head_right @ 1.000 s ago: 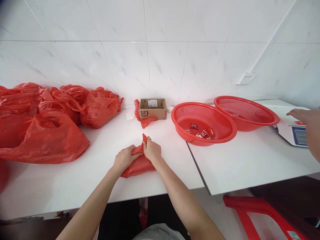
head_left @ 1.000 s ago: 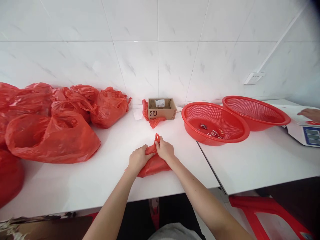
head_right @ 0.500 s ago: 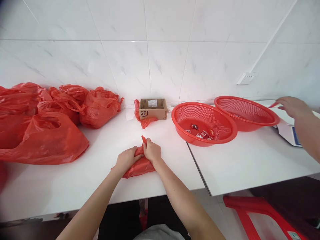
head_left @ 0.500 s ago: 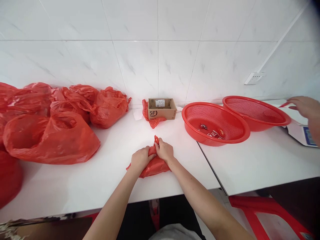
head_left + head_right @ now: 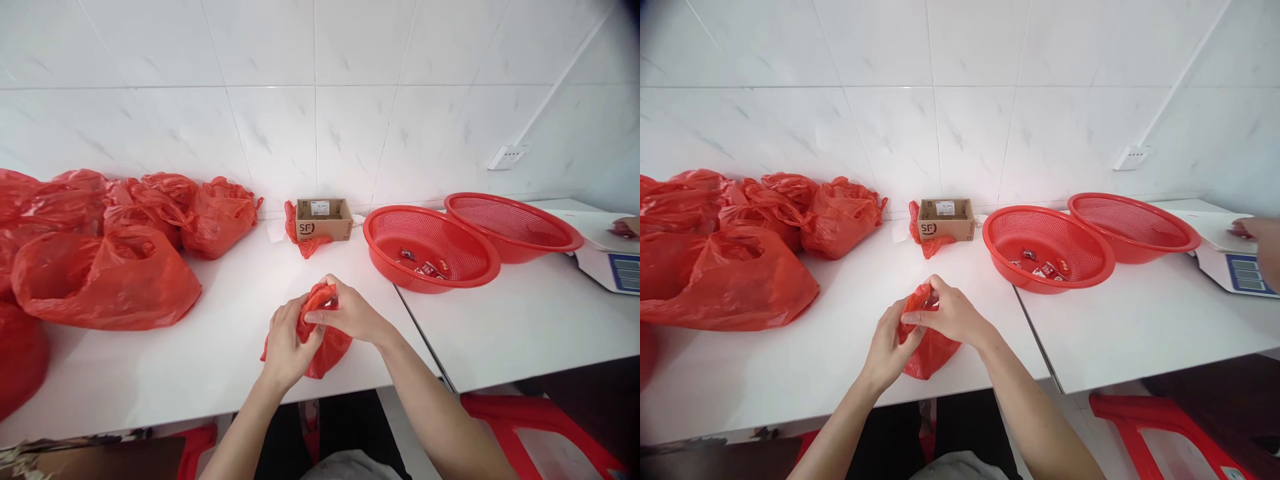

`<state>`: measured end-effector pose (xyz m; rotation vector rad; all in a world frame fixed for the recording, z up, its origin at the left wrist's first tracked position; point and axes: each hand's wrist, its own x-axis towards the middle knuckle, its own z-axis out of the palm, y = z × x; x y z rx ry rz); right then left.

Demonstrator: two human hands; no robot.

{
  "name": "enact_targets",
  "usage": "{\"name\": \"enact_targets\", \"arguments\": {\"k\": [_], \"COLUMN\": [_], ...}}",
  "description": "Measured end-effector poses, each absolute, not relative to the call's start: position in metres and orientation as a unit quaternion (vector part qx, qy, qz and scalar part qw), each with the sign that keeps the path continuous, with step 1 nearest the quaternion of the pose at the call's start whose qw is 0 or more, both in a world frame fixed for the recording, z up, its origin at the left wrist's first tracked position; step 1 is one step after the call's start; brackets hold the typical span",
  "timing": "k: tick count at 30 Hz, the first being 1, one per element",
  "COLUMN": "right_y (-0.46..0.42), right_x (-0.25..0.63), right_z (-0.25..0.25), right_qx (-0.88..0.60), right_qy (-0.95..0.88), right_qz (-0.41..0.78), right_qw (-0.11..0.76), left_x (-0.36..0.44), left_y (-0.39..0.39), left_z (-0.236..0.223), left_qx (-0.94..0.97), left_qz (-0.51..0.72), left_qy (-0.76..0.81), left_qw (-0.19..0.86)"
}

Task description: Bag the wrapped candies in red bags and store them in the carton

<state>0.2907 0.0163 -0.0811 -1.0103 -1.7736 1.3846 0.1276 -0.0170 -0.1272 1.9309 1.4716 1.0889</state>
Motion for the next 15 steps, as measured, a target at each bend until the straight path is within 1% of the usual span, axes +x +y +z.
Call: {"name": "enact_targets", "arguments": {"k": [2, 4, 6, 8, 12, 15], "right_y": [0.015, 0.016, 0.022, 0.030, 0.048, 0.056], "right_x": [0.294, 0.296, 0.297, 0.297, 0.295, 0.297], "right_z": [-0.083, -0.091, -0.104, -0.119, -0.145, -0.154], "right_qx": [-0.348, -0.339, -0.374, -0.423, -0.485, -0.500], "right_qy": [-0.675, -0.661, -0.633, -0.612, -0.596, -0.588], "right_qz": [0.567, 0.573, 0.547, 0.507, 0.450, 0.442], "right_qw": [0.319, 0.345, 0.400, 0.436, 0.454, 0.457], "left_x": [0.125, 0.121, 0.118, 0.116, 0.115, 0.114], "left_y": [-0.020, -0.023, -0.026, -0.030, -0.039, -0.042], "left_z": [-0.130, -0.132, -0.134, -0.136, -0.144, -0.142], "left_qx": [0.675, 0.633, 0.602, 0.607, 0.635, 0.583], "left_qz": [0.441, 0.485, 0.502, 0.490, 0.480, 0.506], "left_qy": [0.534, 0.542, 0.558, 0.565, 0.550, 0.553], "left_qw": [0.253, 0.265, 0.274, 0.268, 0.252, 0.312]}}
